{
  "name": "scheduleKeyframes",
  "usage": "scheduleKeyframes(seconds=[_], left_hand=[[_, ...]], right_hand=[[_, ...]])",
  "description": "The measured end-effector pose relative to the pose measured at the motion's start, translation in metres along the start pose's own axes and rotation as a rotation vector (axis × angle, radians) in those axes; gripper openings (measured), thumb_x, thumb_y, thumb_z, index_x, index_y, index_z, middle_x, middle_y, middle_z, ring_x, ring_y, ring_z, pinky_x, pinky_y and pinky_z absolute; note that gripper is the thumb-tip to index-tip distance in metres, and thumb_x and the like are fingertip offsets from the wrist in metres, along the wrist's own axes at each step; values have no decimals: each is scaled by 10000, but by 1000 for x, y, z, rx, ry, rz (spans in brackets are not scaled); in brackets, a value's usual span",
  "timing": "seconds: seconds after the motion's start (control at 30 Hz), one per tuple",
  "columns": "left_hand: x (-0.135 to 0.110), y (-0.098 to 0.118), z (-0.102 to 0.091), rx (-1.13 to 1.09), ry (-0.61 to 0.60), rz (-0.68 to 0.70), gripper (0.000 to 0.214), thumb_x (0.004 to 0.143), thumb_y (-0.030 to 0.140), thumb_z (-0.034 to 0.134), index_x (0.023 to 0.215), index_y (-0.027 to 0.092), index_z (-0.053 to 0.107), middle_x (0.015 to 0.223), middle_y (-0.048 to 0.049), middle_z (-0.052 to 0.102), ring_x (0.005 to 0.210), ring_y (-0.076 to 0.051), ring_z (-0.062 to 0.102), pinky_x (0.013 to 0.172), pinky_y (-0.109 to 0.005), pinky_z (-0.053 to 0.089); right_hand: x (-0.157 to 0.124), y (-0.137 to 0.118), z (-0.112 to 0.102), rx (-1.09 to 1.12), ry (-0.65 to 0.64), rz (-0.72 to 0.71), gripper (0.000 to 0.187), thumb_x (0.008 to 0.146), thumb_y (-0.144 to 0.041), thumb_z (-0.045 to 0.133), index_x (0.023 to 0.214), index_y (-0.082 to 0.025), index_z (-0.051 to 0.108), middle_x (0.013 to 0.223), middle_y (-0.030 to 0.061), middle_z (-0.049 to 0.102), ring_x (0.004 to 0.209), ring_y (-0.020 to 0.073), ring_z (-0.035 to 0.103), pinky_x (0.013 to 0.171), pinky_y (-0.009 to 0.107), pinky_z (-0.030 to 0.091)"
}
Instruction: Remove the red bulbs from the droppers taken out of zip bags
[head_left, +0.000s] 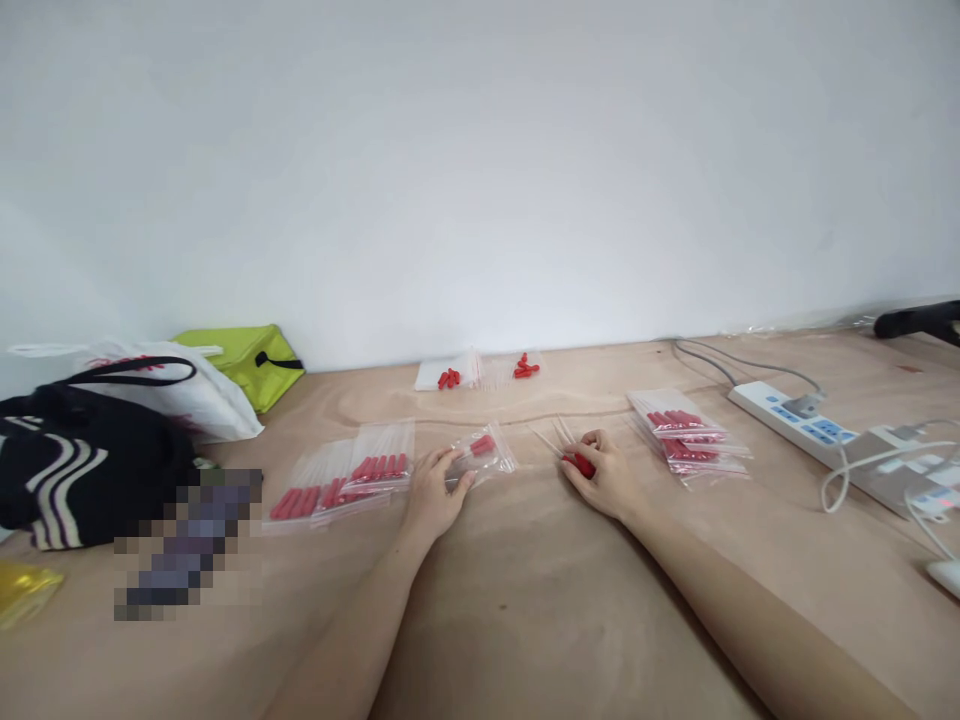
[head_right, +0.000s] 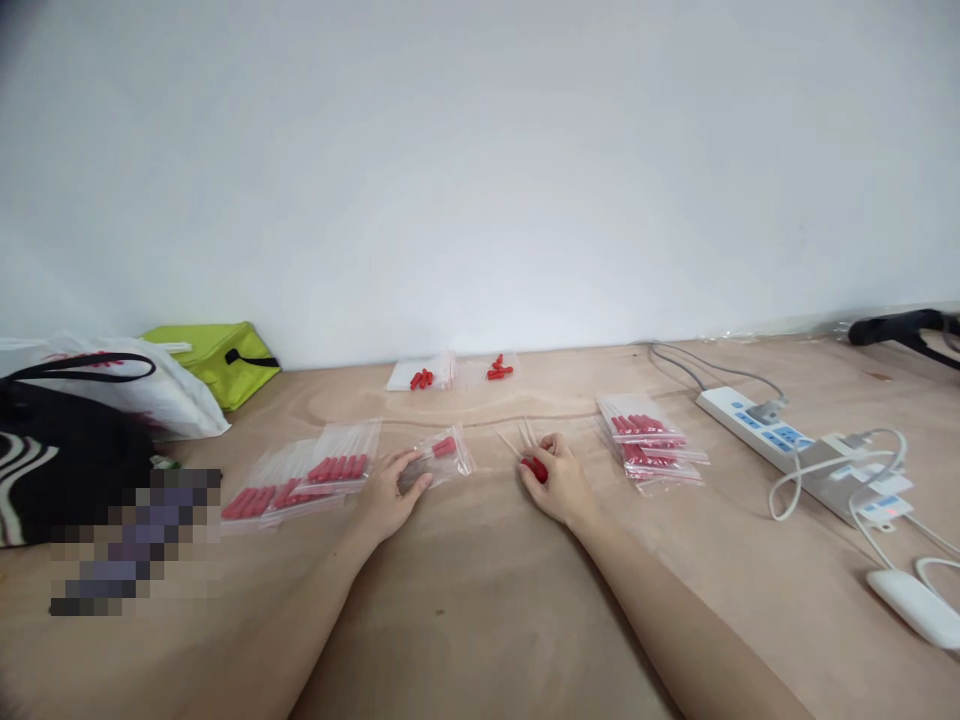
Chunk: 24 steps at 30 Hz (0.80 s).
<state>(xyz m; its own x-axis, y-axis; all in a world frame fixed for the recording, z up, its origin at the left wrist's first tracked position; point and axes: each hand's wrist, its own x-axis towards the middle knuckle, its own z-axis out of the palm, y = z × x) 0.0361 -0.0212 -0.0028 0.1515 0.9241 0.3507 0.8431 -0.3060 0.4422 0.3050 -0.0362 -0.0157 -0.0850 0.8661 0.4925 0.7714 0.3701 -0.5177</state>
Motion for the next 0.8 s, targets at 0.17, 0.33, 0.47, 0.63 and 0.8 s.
scheduleKeyframes(seconds=[0.17, 0.33, 0.47, 0.63, 0.8], left_hand=[[-1, 0, 0, 9, 10, 34, 272, 739, 300, 563, 996, 215, 584, 1031, -55, 568, 999, -215, 502, 888, -379, 393], [0, 1, 1, 0, 2, 24, 281, 735, 297, 564, 1000, 206, 580, 1045, -56, 564, 1005, -212, 500, 897, -372, 391], [-1, 1, 0, -3, -11, 27, 294, 737, 307, 561, 1013, 207, 577, 1053, -60, 562, 1009, -214, 499, 896, -370, 391], [-1, 3, -2, 0, -12, 26, 295, 735, 298, 564, 1012, 197, 579, 1046, -66, 566, 1006, -214, 499, 897, -371, 387], [-1, 4, -3, 4, -31, 19, 300, 744, 299, 552, 1018, 180, 576, 1063, -82, 563, 1013, -221, 497, 902, -381, 385]], right_hand=[[2, 2, -3, 58, -3, 75, 217, 759, -341, 477, 803, -205, 640, 722, 31, 495, 643, 142, 514, 627, 276, 449], [3, 3, -5, 46, -27, 82, 205, 746, -349, 496, 773, -210, 645, 729, 28, 524, 644, 143, 524, 630, 282, 436], [3, 4, -6, 100, -38, 99, 223, 768, -347, 477, 761, -208, 651, 734, 35, 562, 669, 150, 541, 642, 273, 435], [4, 8, -6, 101, 16, 142, 287, 808, -386, 425, 806, -204, 646, 730, 44, 587, 693, 168, 549, 654, 288, 423], [5, 9, -10, 56, 114, 201, 276, 789, -399, 441, 794, -195, 626, 775, 60, 560, 737, 189, 532, 665, 306, 400]])
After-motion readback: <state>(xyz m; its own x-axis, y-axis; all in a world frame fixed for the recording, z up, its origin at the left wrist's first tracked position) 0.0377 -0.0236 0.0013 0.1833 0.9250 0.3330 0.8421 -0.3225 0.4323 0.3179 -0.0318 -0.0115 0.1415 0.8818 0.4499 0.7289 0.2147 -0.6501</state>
